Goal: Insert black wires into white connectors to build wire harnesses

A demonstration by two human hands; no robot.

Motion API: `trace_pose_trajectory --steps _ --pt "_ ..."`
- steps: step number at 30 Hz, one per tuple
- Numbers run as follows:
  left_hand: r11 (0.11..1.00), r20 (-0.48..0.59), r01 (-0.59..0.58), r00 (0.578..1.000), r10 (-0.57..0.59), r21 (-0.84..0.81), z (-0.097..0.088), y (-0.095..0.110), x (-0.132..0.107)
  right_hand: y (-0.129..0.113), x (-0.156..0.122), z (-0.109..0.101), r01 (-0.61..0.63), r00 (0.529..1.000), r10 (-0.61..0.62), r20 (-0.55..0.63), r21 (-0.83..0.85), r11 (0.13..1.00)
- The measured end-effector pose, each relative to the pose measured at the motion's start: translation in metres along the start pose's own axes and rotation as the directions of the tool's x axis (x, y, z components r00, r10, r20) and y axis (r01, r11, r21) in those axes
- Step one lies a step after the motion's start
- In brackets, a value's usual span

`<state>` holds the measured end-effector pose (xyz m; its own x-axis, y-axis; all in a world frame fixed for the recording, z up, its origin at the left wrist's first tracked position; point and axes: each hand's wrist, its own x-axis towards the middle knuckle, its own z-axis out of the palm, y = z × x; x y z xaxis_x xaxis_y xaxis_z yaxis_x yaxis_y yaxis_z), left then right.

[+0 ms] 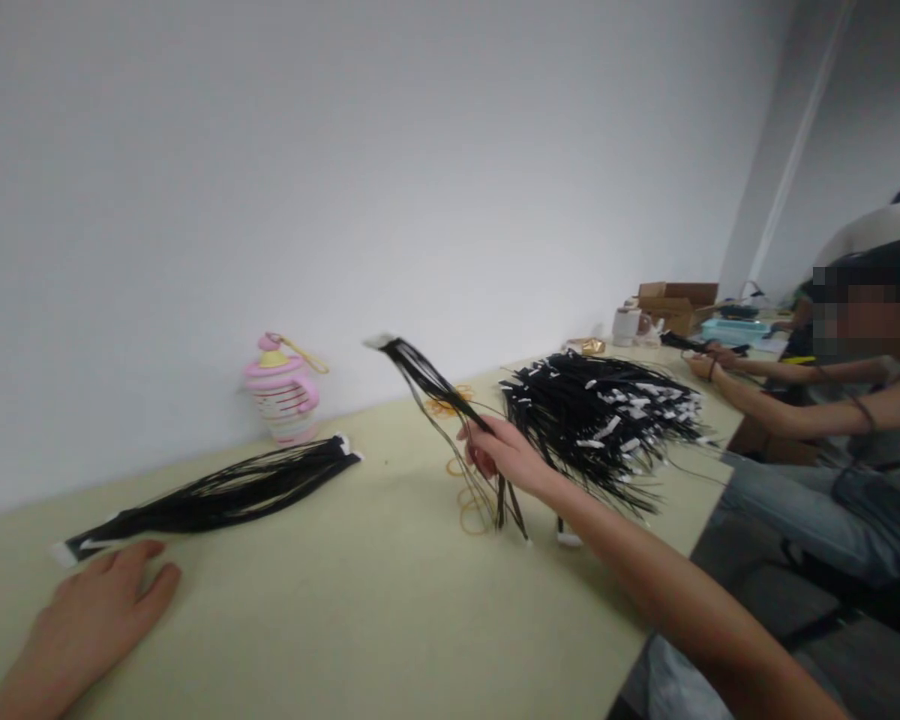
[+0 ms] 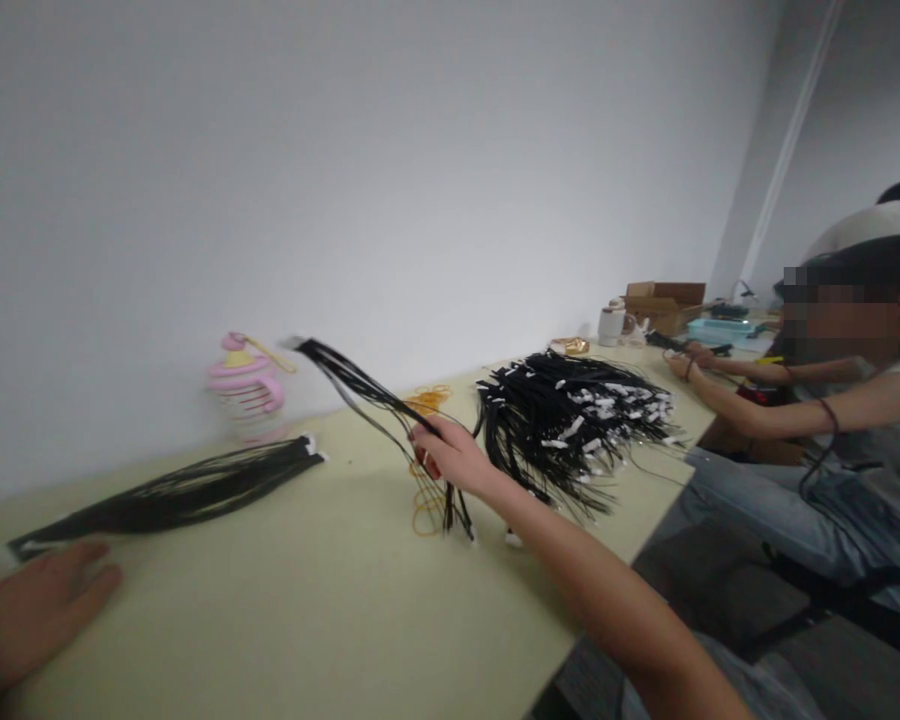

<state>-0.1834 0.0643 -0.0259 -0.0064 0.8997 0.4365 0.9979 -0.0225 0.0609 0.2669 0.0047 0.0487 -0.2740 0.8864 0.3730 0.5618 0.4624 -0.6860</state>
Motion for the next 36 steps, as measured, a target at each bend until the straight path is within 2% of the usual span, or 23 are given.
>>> trace_pose_trajectory --steps 2,3,5,6,7,8,10,12,14,16,19,21,24,26,27,29,31,33,34,36 --pt "0.999 0.014 -0.037 0.999 0.037 -0.004 -0.007 0.011 -0.004 -0.01 -0.007 0.005 0.026 0.974 -0.052 0.219 0.12 0.992" --pt "0.997 0.009 -0.063 0.998 0.064 -0.047 -0.011 0.019 -0.007 -0.016 -0.012 0.009 0.03 0.932 -0.098 0.348 0.195 0.98" --pt "0.982 0.05 -0.062 0.996 0.072 -0.176 -0.018 0.039 -0.017 -0.027 -0.022 0.019 0.022 0.8 -0.207 0.563 0.316 0.948" --pt "0.973 0.065 -0.047 0.996 0.063 -0.228 -0.021 0.049 -0.023 -0.031 -0.027 0.025 0.013 0.743 -0.251 0.62 0.361 0.932" --pt "0.963 0.078 -0.047 0.994 0.07 -0.267 -0.022 0.059 -0.028 -0.033 -0.031 0.031 0.001 0.709 -0.278 0.648 0.394 0.919" --pt "0.952 0.066 -0.072 0.993 0.095 -0.297 -0.022 0.068 -0.032 -0.033 -0.034 0.038 -0.018 0.699 -0.285 0.655 0.415 0.91" --pt "0.928 0.046 -0.163 0.981 0.189 -0.335 -0.019 0.08 -0.038 -0.029 -0.036 0.05 -0.089 0.698 -0.261 0.667 0.443 0.892" --pt "0.892 0.013 -0.305 0.945 0.327 -0.333 -0.015 0.084 -0.039 -0.02 -0.035 0.058 -0.106 0.717 -0.209 0.665 0.401 0.91" --pt "0.856 -0.008 -0.391 0.911 0.412 -0.338 -0.014 0.083 -0.038 -0.013 -0.032 0.061 0.036 0.756 -0.205 0.622 0.274 0.961" --pt "0.834 -0.02 -0.401 0.905 0.426 -0.379 -0.018 0.084 -0.039 -0.009 -0.029 0.06 0.244 0.769 -0.277 0.577 0.136 0.96" --pt "0.811 0.06 -0.279 0.932 0.358 -0.513 -0.031 0.096 -0.047 -0.009 -0.028 0.056 0.439 0.735 -0.364 0.572 0.008 0.898" --pt "0.783 0.233 -0.085 0.93 0.284 -0.616 -0.04 0.109 -0.055 -0.01 -0.029 0.056 0.492 0.724 -0.384 0.573 -0.04 0.87" --pt "0.673 0.46 0.184 0.849 0.258 -0.717 -0.043 0.124 -0.064 -0.011 -0.029 0.058 0.51 0.731 -0.389 0.561 -0.07 0.857" --pt "0.597 0.511 0.277 0.818 0.264 -0.752 -0.042 0.125 -0.064 -0.01 -0.029 0.06 0.499 0.741 -0.38 0.553 -0.077 0.863" --pt "0.569 0.508 0.274 0.806 0.304 -0.775 -0.042 0.124 -0.064 -0.009 -0.029 0.061 0.495 0.745 -0.375 0.552 -0.081 0.865" --pt "0.557 0.472 0.175 0.758 0.45 -0.812 -0.046 0.121 -0.064 -0.008 -0.029 0.062 0.489 0.752 -0.371 0.545 -0.086 0.868" --pt "0.602 0.446 -0.011 0.66 0.605 -0.799 -0.056 0.12 -0.067 -0.006 -0.03 0.064 0.486 0.758 -0.368 0.538 -0.09 0.87" --pt "0.657 0.437 -0.191 0.609 0.662 -0.73 -0.065 0.123 -0.073 -0.004 -0.03 0.066 0.483 0.763 -0.367 0.532 -0.091 0.871" --pt "0.674 0.412 -0.275 0.616 0.671 -0.685 -0.067 0.125 -0.076 -0.004 -0.03 0.067 0.484 0.763 -0.371 0.529 -0.089 0.87" --pt "0.687 0.309 -0.442 0.661 0.684 -0.577 -0.063 0.126 -0.078 -0.005 -0.03 0.067 0.501 0.761 -0.395 0.514 -0.079 0.862"
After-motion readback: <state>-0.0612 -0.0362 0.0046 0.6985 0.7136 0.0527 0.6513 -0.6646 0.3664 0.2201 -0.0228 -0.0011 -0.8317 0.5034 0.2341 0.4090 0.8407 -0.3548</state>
